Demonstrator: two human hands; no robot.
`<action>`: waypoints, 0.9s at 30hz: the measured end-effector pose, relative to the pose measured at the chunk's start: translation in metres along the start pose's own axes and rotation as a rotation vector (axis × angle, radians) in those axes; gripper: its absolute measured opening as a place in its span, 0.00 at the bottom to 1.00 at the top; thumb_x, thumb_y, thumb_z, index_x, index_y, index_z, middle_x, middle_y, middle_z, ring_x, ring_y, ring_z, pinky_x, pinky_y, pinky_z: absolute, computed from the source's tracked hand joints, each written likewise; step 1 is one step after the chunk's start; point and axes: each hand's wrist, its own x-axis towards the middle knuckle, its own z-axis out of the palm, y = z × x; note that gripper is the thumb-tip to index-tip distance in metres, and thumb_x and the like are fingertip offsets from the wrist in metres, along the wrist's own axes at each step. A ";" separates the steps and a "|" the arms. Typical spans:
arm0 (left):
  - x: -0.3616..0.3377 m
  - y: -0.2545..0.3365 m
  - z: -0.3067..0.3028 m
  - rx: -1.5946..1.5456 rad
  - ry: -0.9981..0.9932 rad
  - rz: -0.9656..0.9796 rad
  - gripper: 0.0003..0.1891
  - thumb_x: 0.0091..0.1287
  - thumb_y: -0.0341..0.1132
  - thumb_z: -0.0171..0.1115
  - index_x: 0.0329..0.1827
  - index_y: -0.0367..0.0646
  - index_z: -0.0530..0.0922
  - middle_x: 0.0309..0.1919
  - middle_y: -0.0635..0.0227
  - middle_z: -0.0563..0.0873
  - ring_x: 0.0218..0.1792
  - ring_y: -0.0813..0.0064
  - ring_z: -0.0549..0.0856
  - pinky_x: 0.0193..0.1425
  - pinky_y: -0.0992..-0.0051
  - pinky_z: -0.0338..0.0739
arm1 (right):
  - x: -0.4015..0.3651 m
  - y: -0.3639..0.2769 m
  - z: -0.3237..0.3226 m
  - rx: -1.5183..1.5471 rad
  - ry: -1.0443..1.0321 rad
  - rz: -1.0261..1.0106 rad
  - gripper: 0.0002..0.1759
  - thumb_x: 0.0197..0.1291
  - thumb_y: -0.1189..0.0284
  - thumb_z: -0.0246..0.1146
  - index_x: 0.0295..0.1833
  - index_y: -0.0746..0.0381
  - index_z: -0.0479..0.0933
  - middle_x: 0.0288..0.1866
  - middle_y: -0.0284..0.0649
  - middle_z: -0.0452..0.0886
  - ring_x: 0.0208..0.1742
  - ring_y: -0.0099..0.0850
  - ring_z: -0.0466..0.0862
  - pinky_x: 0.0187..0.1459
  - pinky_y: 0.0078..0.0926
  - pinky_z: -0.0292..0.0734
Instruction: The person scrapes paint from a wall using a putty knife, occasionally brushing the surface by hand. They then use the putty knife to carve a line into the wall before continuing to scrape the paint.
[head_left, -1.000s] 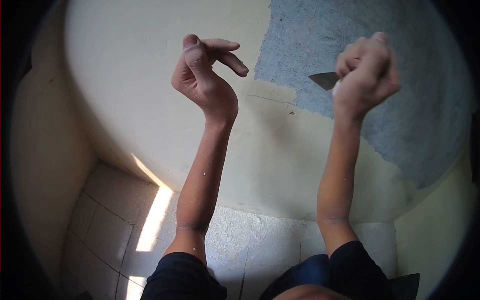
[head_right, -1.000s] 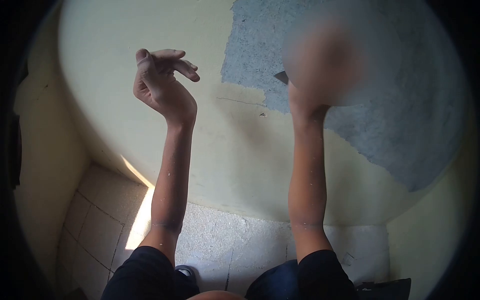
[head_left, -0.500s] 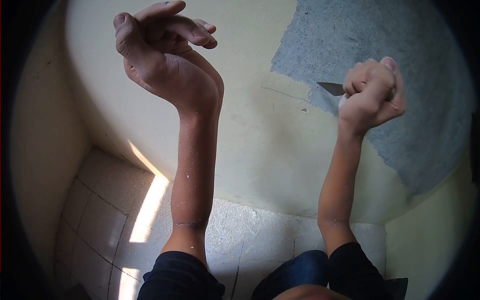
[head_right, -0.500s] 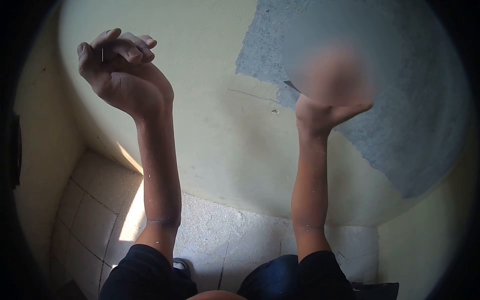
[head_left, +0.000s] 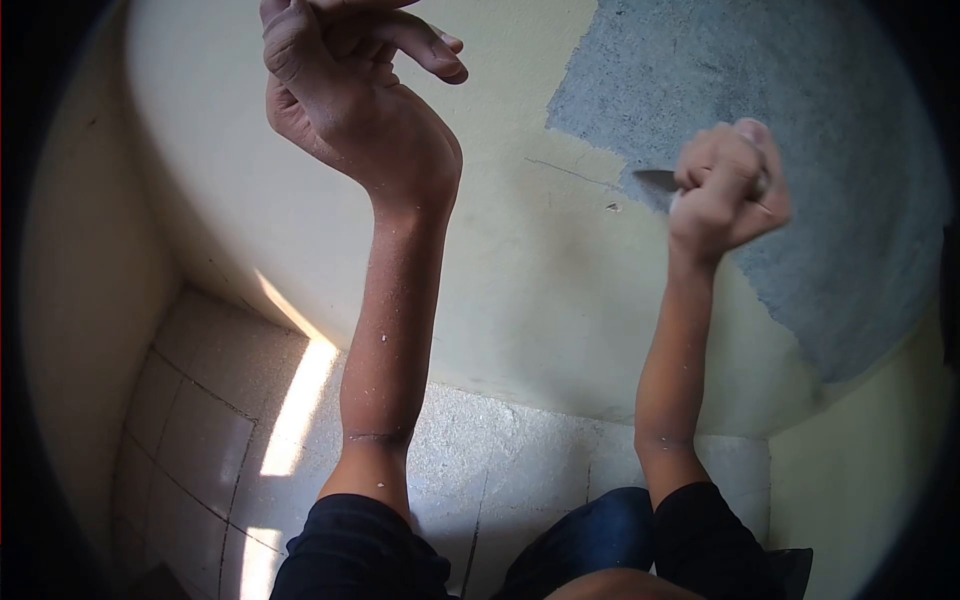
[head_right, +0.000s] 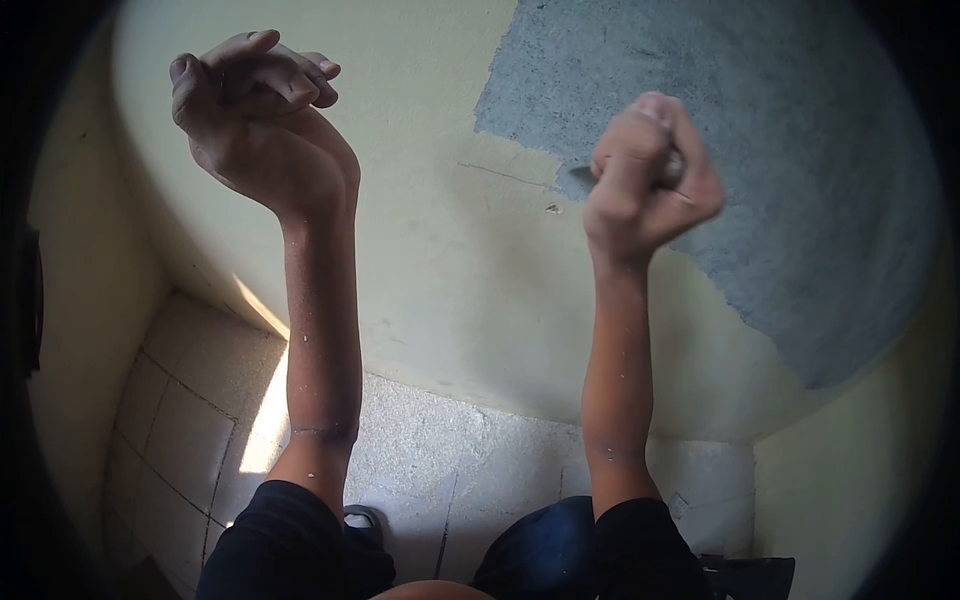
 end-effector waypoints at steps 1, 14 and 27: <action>0.000 0.000 0.000 -0.004 0.003 -0.011 0.30 0.82 0.51 0.39 0.36 0.36 0.82 0.11 0.67 0.73 0.14 0.72 0.73 0.32 0.63 0.81 | -0.005 0.001 -0.001 0.008 0.003 0.091 0.23 0.72 0.78 0.49 0.20 0.58 0.60 0.12 0.27 0.63 0.12 0.14 0.57 0.14 0.19 0.48; 0.003 0.004 -0.001 -0.053 -0.022 -0.009 0.30 0.84 0.49 0.38 0.34 0.36 0.82 0.11 0.67 0.72 0.13 0.73 0.71 0.29 0.65 0.80 | 0.018 -0.029 -0.016 0.203 0.053 0.045 0.23 0.71 0.78 0.50 0.19 0.56 0.59 0.11 0.28 0.61 0.12 0.14 0.57 0.14 0.20 0.49; -0.004 0.008 0.003 0.013 -0.017 -0.020 0.30 0.84 0.50 0.38 0.36 0.36 0.82 0.11 0.68 0.71 0.15 0.74 0.72 0.31 0.64 0.80 | 0.008 -0.008 0.003 0.140 0.041 0.091 0.24 0.72 0.79 0.51 0.19 0.57 0.62 0.11 0.27 0.61 0.13 0.13 0.59 0.16 0.18 0.50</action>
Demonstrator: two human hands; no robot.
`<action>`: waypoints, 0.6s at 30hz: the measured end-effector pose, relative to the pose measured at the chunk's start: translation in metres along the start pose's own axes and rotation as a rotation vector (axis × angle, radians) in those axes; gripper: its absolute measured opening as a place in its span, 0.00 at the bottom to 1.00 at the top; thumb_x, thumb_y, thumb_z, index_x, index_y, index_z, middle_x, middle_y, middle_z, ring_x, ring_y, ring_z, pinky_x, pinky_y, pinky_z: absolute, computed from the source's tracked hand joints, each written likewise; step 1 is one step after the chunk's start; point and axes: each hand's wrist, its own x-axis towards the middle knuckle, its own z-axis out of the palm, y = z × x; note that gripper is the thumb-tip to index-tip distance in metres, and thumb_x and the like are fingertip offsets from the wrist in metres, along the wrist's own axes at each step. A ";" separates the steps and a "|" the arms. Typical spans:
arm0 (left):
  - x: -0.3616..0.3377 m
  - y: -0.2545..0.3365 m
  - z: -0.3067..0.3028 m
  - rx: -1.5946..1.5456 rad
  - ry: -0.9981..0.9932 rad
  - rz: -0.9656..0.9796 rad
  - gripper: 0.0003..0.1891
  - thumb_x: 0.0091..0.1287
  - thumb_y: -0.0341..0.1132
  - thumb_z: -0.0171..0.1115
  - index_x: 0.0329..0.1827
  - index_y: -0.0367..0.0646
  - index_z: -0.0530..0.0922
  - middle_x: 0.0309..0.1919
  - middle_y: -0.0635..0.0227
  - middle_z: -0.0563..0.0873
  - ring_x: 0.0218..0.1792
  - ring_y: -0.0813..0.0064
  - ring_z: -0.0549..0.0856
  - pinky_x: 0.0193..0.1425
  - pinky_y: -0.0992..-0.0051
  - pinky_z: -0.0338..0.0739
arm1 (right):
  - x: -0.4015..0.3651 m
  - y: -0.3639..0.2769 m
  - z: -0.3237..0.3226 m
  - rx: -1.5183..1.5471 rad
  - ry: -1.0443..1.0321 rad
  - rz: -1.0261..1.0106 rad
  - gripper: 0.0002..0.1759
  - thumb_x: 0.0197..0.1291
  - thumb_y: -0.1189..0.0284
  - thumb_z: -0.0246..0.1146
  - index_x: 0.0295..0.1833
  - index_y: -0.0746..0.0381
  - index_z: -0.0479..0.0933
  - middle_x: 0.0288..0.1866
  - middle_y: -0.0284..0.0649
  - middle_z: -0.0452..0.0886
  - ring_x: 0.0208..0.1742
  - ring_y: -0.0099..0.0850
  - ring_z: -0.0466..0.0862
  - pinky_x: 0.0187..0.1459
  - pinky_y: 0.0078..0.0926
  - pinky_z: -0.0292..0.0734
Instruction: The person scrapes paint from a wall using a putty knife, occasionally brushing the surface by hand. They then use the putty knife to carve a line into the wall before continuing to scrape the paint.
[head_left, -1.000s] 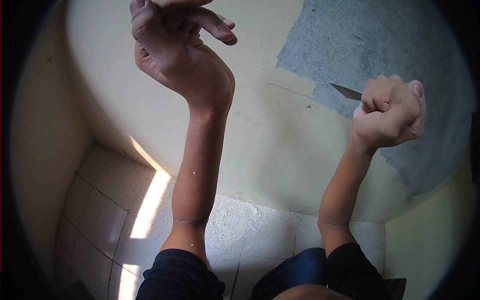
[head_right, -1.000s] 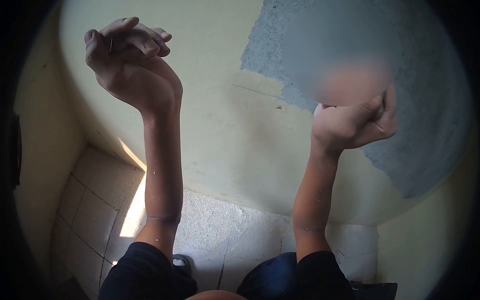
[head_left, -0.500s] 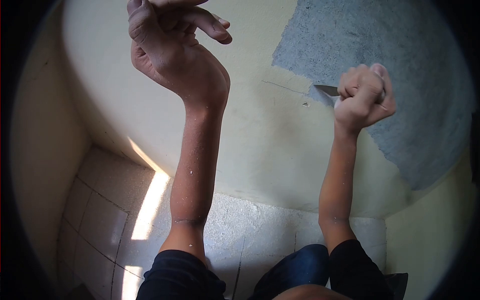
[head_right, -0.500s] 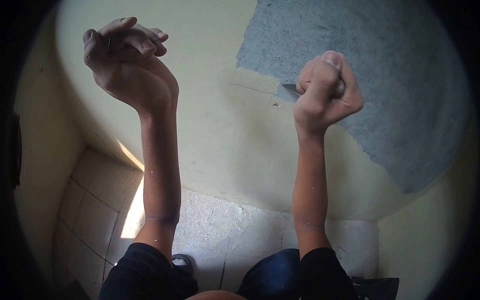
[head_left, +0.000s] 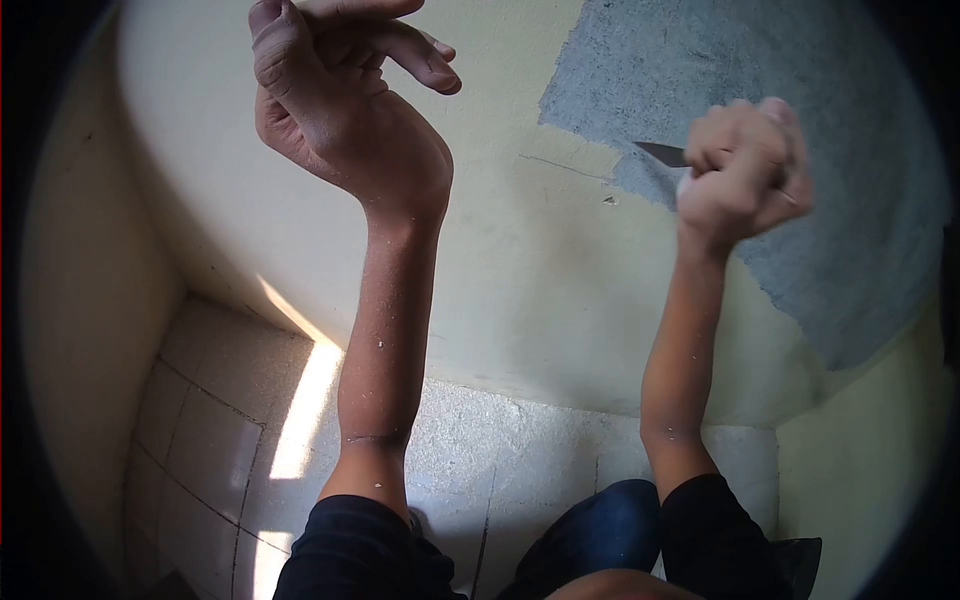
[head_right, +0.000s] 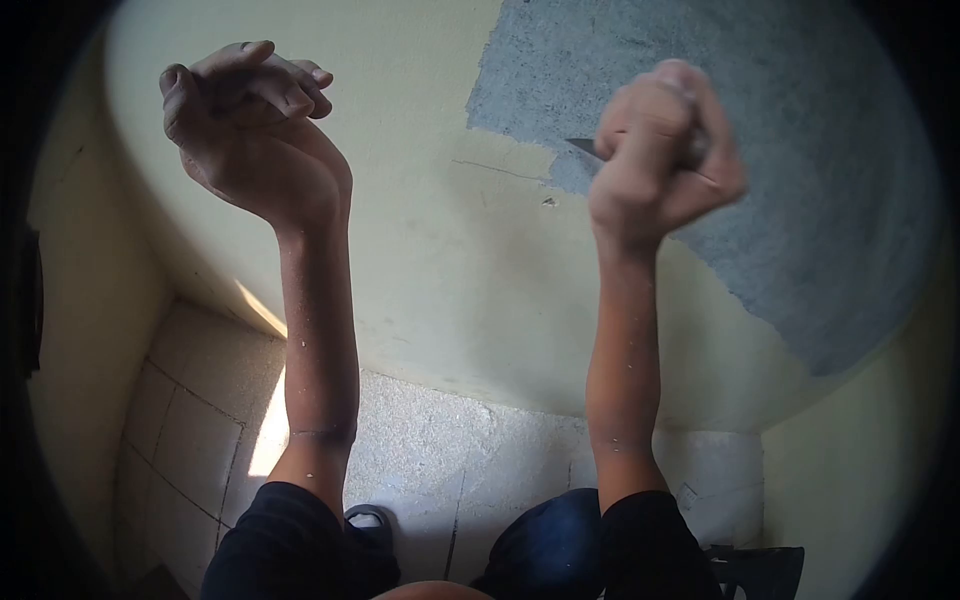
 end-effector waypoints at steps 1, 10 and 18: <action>0.001 -0.001 0.000 -0.015 -0.005 0.015 0.30 0.84 0.50 0.38 0.36 0.37 0.82 0.11 0.68 0.71 0.14 0.74 0.71 0.31 0.64 0.80 | -0.007 0.009 0.005 -0.069 -0.002 -0.013 0.24 0.72 0.80 0.52 0.19 0.57 0.62 0.11 0.27 0.61 0.13 0.13 0.60 0.16 0.18 0.50; 0.012 0.006 -0.007 -0.095 -0.091 0.127 0.30 0.84 0.48 0.36 0.36 0.37 0.83 0.12 0.67 0.72 0.13 0.73 0.70 0.29 0.64 0.80 | 0.012 -0.019 -0.004 0.066 -0.026 -0.010 0.23 0.70 0.80 0.50 0.19 0.58 0.60 0.13 0.27 0.62 0.13 0.14 0.58 0.15 0.19 0.49; 0.020 0.014 -0.009 -0.157 -0.124 0.154 0.31 0.84 0.48 0.35 0.36 0.38 0.84 0.12 0.67 0.71 0.13 0.73 0.70 0.28 0.65 0.80 | 0.005 -0.022 -0.008 0.081 0.002 0.008 0.21 0.71 0.78 0.51 0.20 0.62 0.63 0.12 0.30 0.64 0.13 0.16 0.61 0.17 0.21 0.51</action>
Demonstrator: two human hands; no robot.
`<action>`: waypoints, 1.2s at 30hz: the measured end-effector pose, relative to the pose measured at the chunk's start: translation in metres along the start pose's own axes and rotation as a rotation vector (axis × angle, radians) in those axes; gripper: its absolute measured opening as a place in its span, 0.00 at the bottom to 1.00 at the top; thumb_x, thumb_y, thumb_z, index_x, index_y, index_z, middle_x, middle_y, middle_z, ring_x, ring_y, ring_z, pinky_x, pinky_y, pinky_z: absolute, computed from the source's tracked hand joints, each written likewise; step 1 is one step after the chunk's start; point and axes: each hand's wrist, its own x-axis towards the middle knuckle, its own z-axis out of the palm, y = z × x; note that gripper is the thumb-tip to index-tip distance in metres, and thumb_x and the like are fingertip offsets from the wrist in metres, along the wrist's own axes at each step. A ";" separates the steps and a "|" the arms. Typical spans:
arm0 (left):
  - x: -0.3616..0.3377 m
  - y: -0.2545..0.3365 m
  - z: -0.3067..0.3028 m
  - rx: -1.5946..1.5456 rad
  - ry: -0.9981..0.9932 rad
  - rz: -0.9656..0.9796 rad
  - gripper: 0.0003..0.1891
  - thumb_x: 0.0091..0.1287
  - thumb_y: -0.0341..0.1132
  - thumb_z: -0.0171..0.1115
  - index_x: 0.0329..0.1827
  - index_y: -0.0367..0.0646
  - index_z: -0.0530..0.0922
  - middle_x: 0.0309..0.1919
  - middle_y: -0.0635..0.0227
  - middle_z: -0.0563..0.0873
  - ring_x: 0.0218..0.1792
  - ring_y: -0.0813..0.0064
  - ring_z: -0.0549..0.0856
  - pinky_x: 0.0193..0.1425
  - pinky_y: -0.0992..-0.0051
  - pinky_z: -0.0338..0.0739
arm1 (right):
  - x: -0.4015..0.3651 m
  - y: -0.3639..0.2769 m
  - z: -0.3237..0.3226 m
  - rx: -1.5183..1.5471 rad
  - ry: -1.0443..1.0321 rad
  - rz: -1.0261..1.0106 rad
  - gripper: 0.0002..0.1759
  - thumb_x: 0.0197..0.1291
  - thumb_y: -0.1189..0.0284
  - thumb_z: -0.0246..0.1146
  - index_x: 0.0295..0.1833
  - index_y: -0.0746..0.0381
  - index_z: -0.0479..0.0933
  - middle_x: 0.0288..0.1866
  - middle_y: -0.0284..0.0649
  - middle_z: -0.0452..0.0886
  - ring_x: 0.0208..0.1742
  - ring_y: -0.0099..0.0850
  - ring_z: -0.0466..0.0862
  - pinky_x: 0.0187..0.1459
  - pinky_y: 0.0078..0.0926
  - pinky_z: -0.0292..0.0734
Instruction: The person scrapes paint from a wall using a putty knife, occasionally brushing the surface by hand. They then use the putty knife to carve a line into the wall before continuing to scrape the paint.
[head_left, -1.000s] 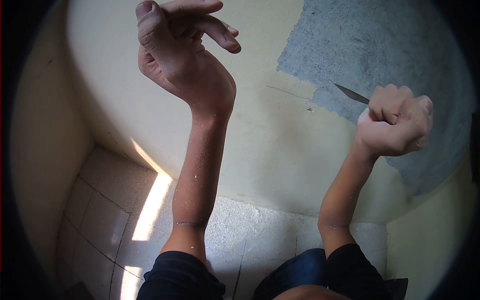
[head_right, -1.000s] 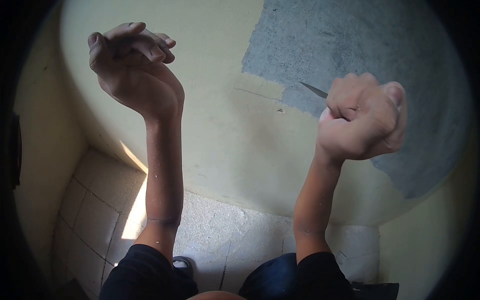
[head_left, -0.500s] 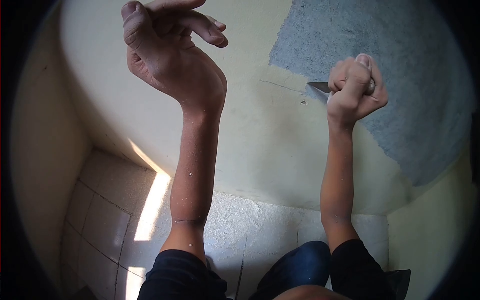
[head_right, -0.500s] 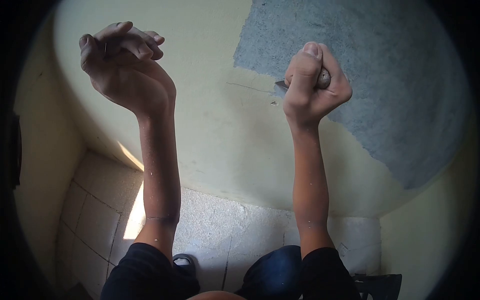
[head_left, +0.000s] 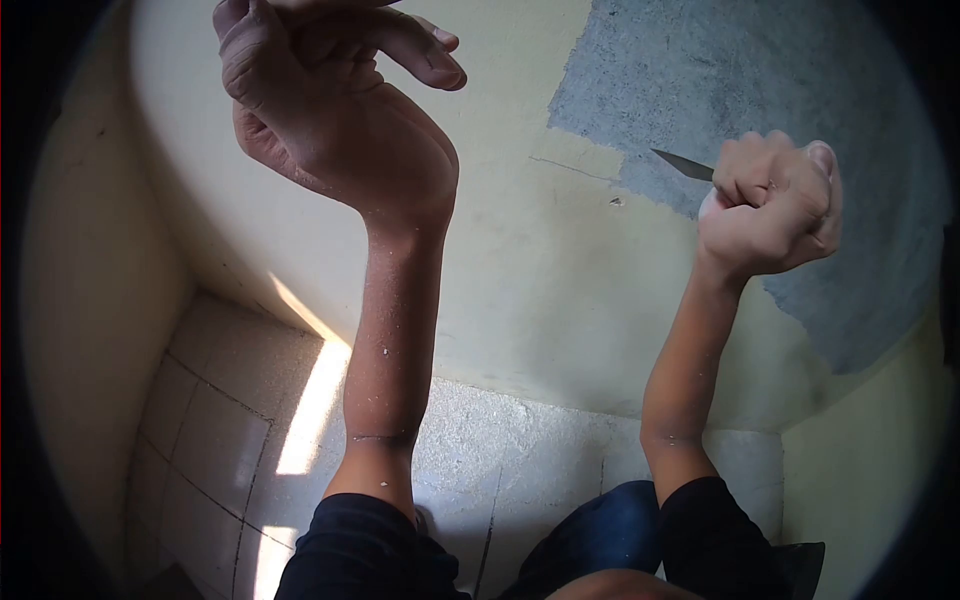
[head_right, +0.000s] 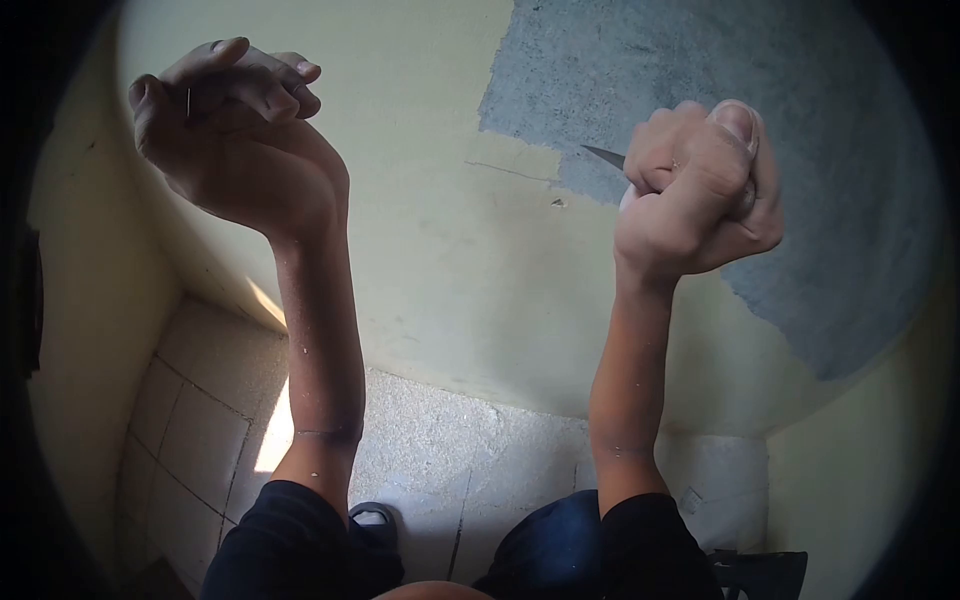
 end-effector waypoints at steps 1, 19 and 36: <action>-0.001 0.000 0.002 0.017 0.023 -0.011 0.31 0.84 0.48 0.35 0.36 0.38 0.84 0.12 0.67 0.71 0.13 0.73 0.70 0.28 0.65 0.80 | -0.011 0.016 0.002 -0.102 -0.005 -0.079 0.21 0.71 0.78 0.52 0.21 0.62 0.64 0.12 0.30 0.64 0.13 0.16 0.62 0.17 0.20 0.52; 0.000 -0.006 -0.006 -0.027 -0.039 0.047 0.31 0.84 0.46 0.34 0.36 0.37 0.85 0.11 0.67 0.73 0.12 0.74 0.72 0.26 0.65 0.80 | -0.007 0.019 0.007 -0.037 0.006 -0.046 0.22 0.71 0.79 0.51 0.19 0.60 0.62 0.11 0.28 0.62 0.12 0.15 0.59 0.15 0.20 0.50; 0.004 -0.001 -0.009 -0.026 -0.057 0.049 0.32 0.83 0.47 0.33 0.37 0.37 0.85 0.12 0.67 0.73 0.14 0.73 0.73 0.28 0.64 0.81 | 0.018 -0.007 0.006 0.068 -0.018 -0.046 0.24 0.72 0.78 0.49 0.18 0.59 0.59 0.12 0.27 0.60 0.12 0.14 0.56 0.15 0.20 0.48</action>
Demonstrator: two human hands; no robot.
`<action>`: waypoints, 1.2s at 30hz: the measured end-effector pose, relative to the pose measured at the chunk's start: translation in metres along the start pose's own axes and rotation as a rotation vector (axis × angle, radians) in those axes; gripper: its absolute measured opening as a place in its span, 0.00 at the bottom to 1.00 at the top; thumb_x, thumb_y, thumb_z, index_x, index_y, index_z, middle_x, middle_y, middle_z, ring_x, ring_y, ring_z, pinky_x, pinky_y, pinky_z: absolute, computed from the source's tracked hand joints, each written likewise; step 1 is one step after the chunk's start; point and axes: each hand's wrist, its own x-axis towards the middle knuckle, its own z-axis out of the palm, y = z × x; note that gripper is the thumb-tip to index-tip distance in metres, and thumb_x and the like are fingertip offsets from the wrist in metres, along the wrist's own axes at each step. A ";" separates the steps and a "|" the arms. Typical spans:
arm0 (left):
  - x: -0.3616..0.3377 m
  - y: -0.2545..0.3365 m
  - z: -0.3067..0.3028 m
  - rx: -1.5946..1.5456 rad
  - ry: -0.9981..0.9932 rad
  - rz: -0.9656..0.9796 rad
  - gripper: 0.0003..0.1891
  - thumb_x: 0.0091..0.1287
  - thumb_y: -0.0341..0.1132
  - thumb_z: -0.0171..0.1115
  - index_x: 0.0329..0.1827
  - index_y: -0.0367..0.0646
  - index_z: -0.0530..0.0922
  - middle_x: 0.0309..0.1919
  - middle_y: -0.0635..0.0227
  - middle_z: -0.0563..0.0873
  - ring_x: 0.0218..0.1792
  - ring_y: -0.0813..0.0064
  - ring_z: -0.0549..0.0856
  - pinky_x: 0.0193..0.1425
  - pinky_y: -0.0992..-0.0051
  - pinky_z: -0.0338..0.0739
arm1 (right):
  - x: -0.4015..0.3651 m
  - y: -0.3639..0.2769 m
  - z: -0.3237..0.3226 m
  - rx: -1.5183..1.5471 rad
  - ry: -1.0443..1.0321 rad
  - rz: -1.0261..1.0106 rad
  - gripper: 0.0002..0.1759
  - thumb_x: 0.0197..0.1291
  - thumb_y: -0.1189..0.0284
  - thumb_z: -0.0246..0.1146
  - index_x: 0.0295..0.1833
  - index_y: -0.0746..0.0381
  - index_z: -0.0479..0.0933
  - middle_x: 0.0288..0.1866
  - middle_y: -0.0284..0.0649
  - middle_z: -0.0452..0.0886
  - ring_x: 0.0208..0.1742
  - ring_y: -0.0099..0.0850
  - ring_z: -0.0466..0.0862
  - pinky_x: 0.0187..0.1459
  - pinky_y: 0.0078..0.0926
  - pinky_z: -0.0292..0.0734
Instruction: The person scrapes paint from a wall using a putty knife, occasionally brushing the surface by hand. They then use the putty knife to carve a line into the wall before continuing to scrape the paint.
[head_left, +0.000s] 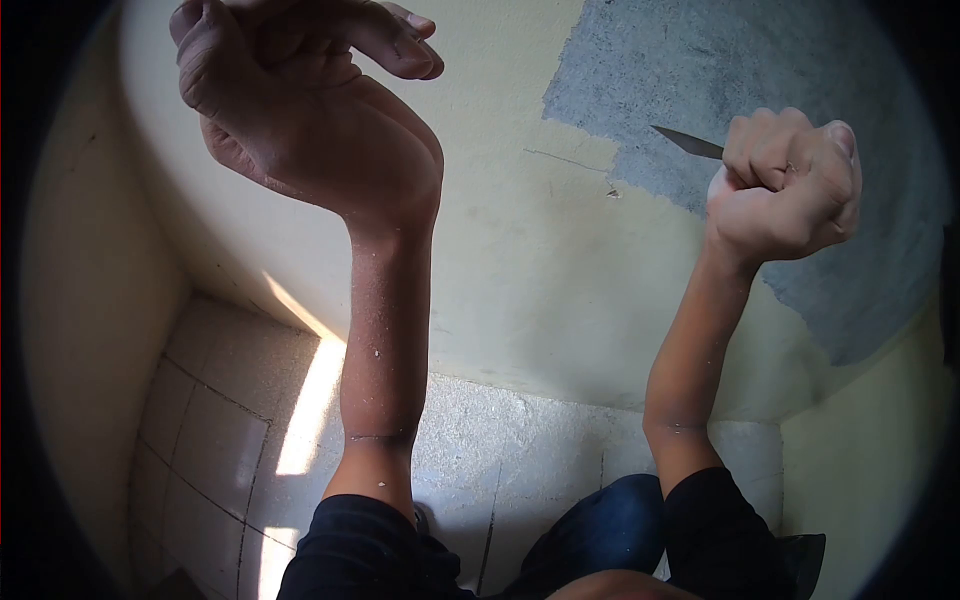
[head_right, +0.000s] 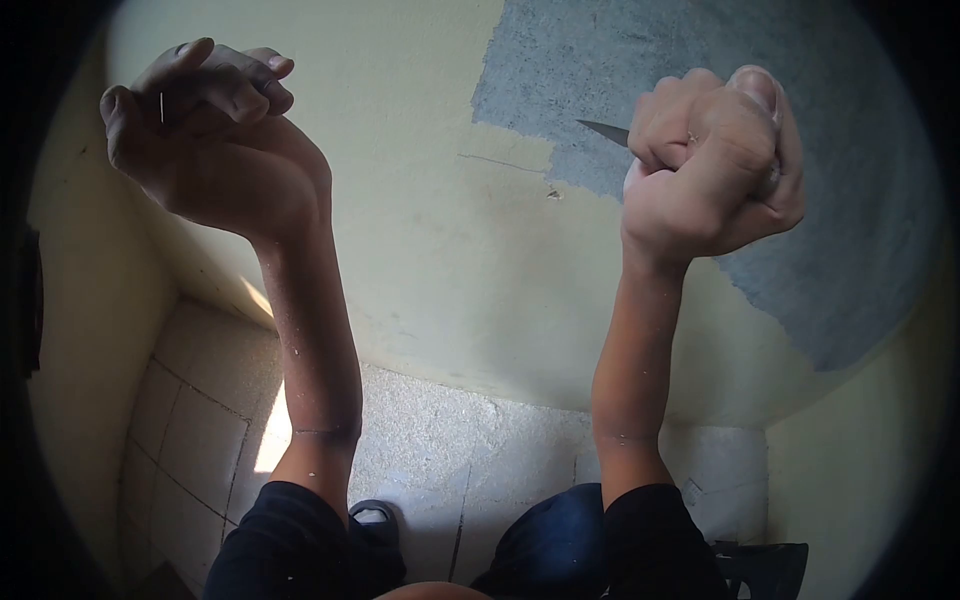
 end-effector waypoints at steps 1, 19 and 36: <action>0.000 0.000 0.000 0.026 0.012 0.002 0.32 0.83 0.47 0.33 0.37 0.38 0.85 0.12 0.67 0.74 0.14 0.73 0.73 0.29 0.64 0.81 | -0.007 0.000 0.002 -0.004 0.027 0.011 0.24 0.72 0.78 0.50 0.18 0.59 0.60 0.12 0.26 0.61 0.12 0.14 0.56 0.15 0.19 0.48; -0.008 -0.008 -0.004 0.028 0.002 -0.017 0.31 0.83 0.47 0.33 0.37 0.37 0.85 0.12 0.67 0.73 0.13 0.73 0.72 0.27 0.64 0.81 | -0.020 0.022 -0.004 -0.116 -0.029 -0.066 0.22 0.70 0.77 0.51 0.19 0.57 0.60 0.10 0.30 0.62 0.11 0.15 0.59 0.13 0.20 0.50; -0.002 -0.003 -0.010 0.041 0.035 -0.056 0.30 0.83 0.47 0.35 0.37 0.37 0.84 0.13 0.68 0.74 0.15 0.72 0.75 0.32 0.61 0.81 | -0.005 0.006 -0.012 0.060 -0.112 -0.007 0.22 0.72 0.78 0.51 0.20 0.58 0.65 0.13 0.29 0.65 0.12 0.15 0.61 0.13 0.20 0.51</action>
